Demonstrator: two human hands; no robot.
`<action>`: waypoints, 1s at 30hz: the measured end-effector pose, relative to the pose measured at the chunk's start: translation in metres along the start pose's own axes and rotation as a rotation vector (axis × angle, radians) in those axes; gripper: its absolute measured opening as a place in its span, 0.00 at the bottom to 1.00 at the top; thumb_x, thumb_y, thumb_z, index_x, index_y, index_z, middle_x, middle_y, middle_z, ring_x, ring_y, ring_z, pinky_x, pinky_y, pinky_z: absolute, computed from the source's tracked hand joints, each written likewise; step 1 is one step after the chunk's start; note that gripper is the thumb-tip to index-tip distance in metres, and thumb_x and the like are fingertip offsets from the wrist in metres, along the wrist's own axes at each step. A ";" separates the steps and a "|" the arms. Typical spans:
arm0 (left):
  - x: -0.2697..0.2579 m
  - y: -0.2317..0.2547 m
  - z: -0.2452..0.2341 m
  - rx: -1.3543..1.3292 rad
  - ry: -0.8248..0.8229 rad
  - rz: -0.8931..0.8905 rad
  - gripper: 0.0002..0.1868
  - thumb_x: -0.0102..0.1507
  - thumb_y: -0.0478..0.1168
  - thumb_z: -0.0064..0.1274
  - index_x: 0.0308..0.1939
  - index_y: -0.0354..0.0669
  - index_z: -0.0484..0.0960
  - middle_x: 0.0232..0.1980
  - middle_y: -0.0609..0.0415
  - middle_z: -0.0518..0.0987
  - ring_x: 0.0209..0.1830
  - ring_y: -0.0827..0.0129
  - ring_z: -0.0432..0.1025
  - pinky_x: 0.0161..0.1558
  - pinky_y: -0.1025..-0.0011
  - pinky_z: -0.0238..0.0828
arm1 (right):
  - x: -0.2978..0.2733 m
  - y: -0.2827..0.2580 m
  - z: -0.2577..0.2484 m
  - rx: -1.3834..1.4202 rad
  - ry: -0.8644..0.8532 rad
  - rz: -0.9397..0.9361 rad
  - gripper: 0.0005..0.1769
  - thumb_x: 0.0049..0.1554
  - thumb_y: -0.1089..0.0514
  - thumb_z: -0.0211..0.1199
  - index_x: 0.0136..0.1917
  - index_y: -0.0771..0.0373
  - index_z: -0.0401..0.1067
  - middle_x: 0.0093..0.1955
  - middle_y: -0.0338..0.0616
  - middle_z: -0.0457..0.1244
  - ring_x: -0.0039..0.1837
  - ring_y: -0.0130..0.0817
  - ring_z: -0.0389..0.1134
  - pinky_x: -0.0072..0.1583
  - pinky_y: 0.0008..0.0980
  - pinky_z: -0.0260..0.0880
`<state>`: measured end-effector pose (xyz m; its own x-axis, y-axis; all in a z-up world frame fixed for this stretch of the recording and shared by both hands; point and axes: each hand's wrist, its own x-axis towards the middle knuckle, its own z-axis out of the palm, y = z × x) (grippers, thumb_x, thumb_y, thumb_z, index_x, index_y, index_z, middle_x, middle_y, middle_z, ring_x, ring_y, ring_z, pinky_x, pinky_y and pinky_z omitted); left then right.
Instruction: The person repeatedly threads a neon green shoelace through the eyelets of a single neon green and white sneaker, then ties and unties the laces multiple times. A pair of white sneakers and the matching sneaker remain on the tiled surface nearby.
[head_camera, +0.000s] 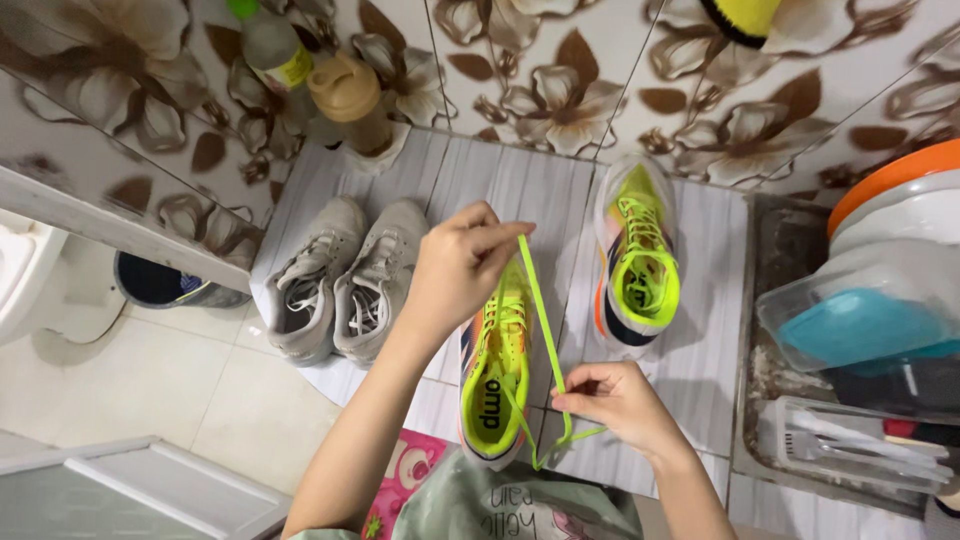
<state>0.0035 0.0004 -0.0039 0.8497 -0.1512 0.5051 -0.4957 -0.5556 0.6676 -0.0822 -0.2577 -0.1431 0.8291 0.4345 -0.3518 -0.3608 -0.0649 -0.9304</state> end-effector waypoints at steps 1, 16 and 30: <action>0.000 -0.002 0.001 -0.009 0.012 -0.029 0.14 0.60 0.30 0.58 0.47 0.48 0.89 0.33 0.54 0.76 0.27 0.66 0.74 0.32 0.69 0.71 | 0.002 0.003 -0.001 -0.007 -0.018 -0.011 0.06 0.52 0.67 0.72 0.42 0.73 0.80 0.40 0.41 0.72 0.43 0.23 0.72 0.47 0.25 0.73; 0.002 -0.031 -0.014 0.017 0.017 -0.233 0.14 0.62 0.29 0.59 0.50 0.43 0.89 0.28 0.52 0.74 0.22 0.73 0.67 0.27 0.73 0.62 | 0.029 0.040 -0.005 -0.194 0.025 0.090 0.08 0.54 0.65 0.71 0.48 0.67 0.78 0.39 0.38 0.69 0.38 0.22 0.65 0.41 0.26 0.65; 0.005 -0.030 -0.007 -0.087 -0.007 -0.339 0.13 0.64 0.29 0.56 0.52 0.41 0.88 0.29 0.55 0.78 0.23 0.80 0.72 0.27 0.78 0.68 | 0.087 0.080 0.010 -0.180 0.253 -0.108 0.14 0.56 0.67 0.65 0.56 0.66 0.75 0.47 0.39 0.72 0.47 0.23 0.71 0.50 0.25 0.72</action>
<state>0.0216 0.0219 -0.0180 0.9697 0.0245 0.2430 -0.1981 -0.5034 0.8411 -0.0428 -0.2157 -0.2468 0.9464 0.2117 -0.2439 -0.2029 -0.1979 -0.9590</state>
